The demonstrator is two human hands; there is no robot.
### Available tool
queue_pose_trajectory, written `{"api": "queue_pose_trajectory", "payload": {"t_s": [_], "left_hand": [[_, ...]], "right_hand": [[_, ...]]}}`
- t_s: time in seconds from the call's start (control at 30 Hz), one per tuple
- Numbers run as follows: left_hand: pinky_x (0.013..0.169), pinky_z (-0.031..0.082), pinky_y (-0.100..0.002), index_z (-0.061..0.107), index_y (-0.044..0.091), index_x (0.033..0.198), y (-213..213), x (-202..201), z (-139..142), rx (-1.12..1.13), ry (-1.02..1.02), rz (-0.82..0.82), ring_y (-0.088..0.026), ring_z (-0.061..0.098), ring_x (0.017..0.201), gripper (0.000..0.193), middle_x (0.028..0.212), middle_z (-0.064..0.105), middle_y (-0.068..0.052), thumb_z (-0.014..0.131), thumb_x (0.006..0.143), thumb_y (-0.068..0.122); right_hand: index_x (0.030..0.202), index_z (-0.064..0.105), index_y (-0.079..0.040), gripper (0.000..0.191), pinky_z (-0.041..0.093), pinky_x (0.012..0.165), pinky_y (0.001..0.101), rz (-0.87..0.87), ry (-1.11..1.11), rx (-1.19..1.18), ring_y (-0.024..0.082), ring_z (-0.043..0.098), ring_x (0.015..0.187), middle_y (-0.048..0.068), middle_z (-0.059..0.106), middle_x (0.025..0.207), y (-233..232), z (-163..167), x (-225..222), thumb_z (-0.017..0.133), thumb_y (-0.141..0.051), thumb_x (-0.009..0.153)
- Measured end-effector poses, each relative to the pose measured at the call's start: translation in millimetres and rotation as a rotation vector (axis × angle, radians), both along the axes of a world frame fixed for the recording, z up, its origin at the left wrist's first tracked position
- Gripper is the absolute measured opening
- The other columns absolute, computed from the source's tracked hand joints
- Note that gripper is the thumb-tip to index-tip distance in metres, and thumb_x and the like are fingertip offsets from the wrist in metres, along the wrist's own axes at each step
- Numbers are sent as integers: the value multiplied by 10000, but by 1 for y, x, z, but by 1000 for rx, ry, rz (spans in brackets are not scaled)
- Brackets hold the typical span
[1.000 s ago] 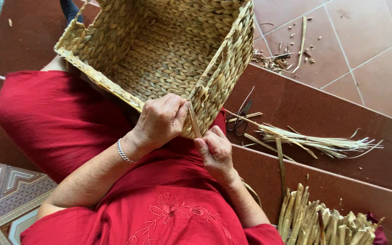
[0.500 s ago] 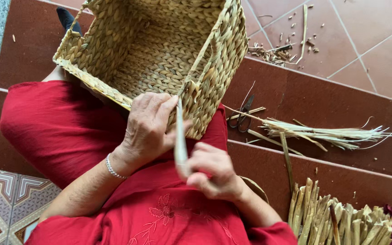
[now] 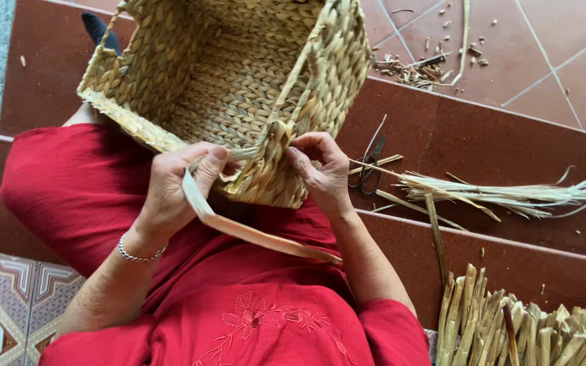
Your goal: The person weaves a rectangular basket by hand, interlacing dried palm leaves along the rim. They hold the basket on their lap, insert strips of material, and tuck them into the weave to reinforce the edge.
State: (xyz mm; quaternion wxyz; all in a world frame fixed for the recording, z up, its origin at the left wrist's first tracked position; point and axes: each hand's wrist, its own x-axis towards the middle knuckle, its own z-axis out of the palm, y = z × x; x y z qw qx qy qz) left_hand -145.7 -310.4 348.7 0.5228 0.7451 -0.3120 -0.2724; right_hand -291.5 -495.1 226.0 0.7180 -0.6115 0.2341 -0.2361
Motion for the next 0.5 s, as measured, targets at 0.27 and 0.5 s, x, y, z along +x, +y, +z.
{"api": "queue_pose_trajectory", "payload": {"t_s": [0.27, 0.5], "left_hand": [[595, 537, -223, 725, -37, 1070, 47, 65, 18, -156, 260, 206, -134, 667, 684, 338, 880, 732, -115, 606, 1098, 277], [694, 643, -362, 671, -79, 1150, 104, 131, -8, -560, 562, 477, -237, 721, 780, 171, 954, 705, -190, 632, 1147, 87]], "right_hand": [[1227, 634, -26, 261, 540, 797, 249, -7, -91, -441, 106, 642, 854, 35, 670, 957, 10, 46, 1, 744, -20, 991], [1304, 678, -77, 325, 531, 702, 300, 183, -108, -798, 183, 653, 807, 95, 675, 966, 19, 85, 18, 721, 4, 992]]}}
